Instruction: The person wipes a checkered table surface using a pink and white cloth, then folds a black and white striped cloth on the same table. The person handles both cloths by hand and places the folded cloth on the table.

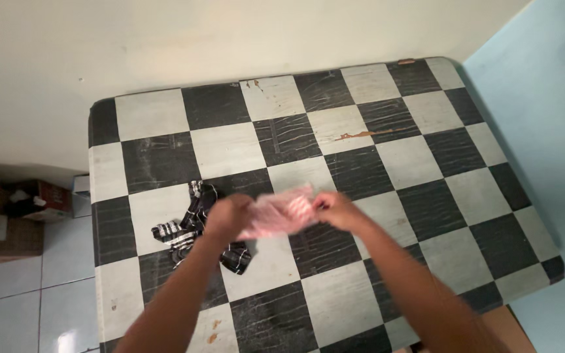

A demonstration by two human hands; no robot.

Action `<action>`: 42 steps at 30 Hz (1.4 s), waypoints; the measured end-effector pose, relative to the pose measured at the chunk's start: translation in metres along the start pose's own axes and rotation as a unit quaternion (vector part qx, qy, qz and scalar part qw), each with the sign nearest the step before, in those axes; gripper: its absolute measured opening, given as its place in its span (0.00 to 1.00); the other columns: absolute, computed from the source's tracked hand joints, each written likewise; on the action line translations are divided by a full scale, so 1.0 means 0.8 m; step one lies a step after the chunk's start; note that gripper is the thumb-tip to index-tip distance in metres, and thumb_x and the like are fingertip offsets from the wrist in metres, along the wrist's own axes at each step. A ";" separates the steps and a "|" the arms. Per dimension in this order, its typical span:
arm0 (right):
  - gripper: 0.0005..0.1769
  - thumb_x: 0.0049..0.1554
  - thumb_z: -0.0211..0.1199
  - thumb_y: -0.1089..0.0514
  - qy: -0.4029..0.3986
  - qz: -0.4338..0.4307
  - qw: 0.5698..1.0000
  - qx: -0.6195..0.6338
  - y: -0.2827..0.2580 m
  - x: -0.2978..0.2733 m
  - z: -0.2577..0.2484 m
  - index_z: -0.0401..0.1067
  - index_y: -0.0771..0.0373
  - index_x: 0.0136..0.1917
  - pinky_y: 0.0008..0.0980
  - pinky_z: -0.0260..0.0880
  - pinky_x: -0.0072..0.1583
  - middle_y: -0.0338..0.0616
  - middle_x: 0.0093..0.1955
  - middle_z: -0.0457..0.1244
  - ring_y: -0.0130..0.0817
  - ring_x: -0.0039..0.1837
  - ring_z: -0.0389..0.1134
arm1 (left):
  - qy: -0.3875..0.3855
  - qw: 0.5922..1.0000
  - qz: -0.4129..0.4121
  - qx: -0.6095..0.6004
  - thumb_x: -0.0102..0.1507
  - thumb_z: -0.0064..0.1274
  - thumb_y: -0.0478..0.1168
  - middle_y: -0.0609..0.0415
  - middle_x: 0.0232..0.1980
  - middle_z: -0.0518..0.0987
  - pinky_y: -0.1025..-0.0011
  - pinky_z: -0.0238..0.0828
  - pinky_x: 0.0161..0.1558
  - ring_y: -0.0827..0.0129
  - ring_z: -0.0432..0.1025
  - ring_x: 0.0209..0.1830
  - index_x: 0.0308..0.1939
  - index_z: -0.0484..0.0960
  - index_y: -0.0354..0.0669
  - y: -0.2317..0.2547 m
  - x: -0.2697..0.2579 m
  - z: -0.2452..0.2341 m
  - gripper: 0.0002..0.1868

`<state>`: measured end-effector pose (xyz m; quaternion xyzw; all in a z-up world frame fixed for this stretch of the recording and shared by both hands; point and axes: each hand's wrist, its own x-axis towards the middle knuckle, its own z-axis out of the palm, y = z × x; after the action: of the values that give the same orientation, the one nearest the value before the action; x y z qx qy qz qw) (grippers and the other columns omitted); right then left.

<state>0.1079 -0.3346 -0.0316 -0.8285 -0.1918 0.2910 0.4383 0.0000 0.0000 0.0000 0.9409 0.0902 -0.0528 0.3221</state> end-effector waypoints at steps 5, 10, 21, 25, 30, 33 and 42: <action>0.04 0.60 0.61 0.65 0.062 0.058 0.976 0.203 -0.155 -0.031 -0.099 0.68 0.66 0.48 0.39 0.80 0.48 0.54 0.47 0.68 0.37 0.45 0.74 | 0.046 0.975 0.193 0.102 0.72 0.49 0.38 0.56 0.35 0.85 0.74 0.77 0.23 0.69 0.77 0.22 0.61 0.82 0.52 0.078 0.036 -0.115 0.14; 0.15 0.56 0.58 0.67 0.107 -0.084 0.963 0.233 -0.238 -0.078 -0.148 0.73 0.59 0.56 0.41 0.75 0.63 0.49 0.59 0.67 0.35 0.60 0.70 | 0.328 0.866 0.375 0.049 0.62 0.62 0.37 0.62 0.41 0.85 0.74 0.76 0.29 0.74 0.78 0.30 0.45 0.90 0.55 0.155 0.029 -0.196 0.10; 0.04 0.53 0.66 0.60 -0.046 0.045 0.953 -0.297 -0.113 -0.130 -0.059 0.77 0.56 0.44 0.41 0.69 0.66 0.40 0.58 0.69 0.37 0.63 0.69 | 0.173 0.926 0.325 0.077 0.56 0.61 0.39 0.53 0.58 0.81 0.57 0.67 0.54 0.57 0.71 0.59 0.28 0.88 0.55 0.065 -0.129 -0.027 0.03; 0.06 0.54 0.65 0.59 -0.051 0.012 0.966 -0.254 -0.081 -0.127 -0.056 0.76 0.62 0.46 0.38 0.72 0.59 0.43 0.50 0.70 0.37 0.55 0.71 | 0.085 0.941 0.323 0.048 0.56 0.63 0.41 0.52 0.56 0.82 0.56 0.68 0.56 0.58 0.73 0.58 0.29 0.86 0.49 0.040 -0.159 0.002 0.03; 0.13 0.58 0.60 0.54 -0.065 0.043 0.997 0.003 -0.067 -0.105 -0.060 0.80 0.63 0.50 0.31 0.73 0.58 0.42 0.50 0.73 0.29 0.53 0.75 | 0.091 0.960 0.264 0.024 0.52 0.64 0.46 0.44 0.53 0.81 0.49 0.67 0.55 0.51 0.73 0.56 0.43 0.85 0.45 0.091 -0.123 0.041 0.18; 0.17 0.60 0.59 0.51 -0.031 0.046 0.998 0.004 -0.065 -0.100 -0.059 0.81 0.63 0.53 0.31 0.72 0.58 0.43 0.51 0.74 0.30 0.53 0.73 | 0.097 0.969 0.214 0.075 0.49 0.60 0.45 0.44 0.53 0.82 0.46 0.68 0.56 0.49 0.73 0.59 0.42 0.86 0.48 0.108 -0.105 0.058 0.17; 0.26 0.56 0.66 0.49 0.199 -0.054 0.955 -0.215 -0.053 -0.101 -0.058 0.73 0.64 0.65 0.41 0.66 0.66 0.56 0.68 0.64 0.49 0.69 0.65 | 0.127 0.989 -0.076 -0.013 0.66 0.50 0.47 0.44 0.64 0.76 0.49 0.65 0.64 0.52 0.69 0.65 0.64 0.74 0.48 0.123 -0.037 0.025 0.23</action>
<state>0.0741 -0.3864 0.0500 -0.9327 -0.2033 0.0481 0.2940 -0.0099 -0.0924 0.0475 0.9261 0.2019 0.0438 0.3158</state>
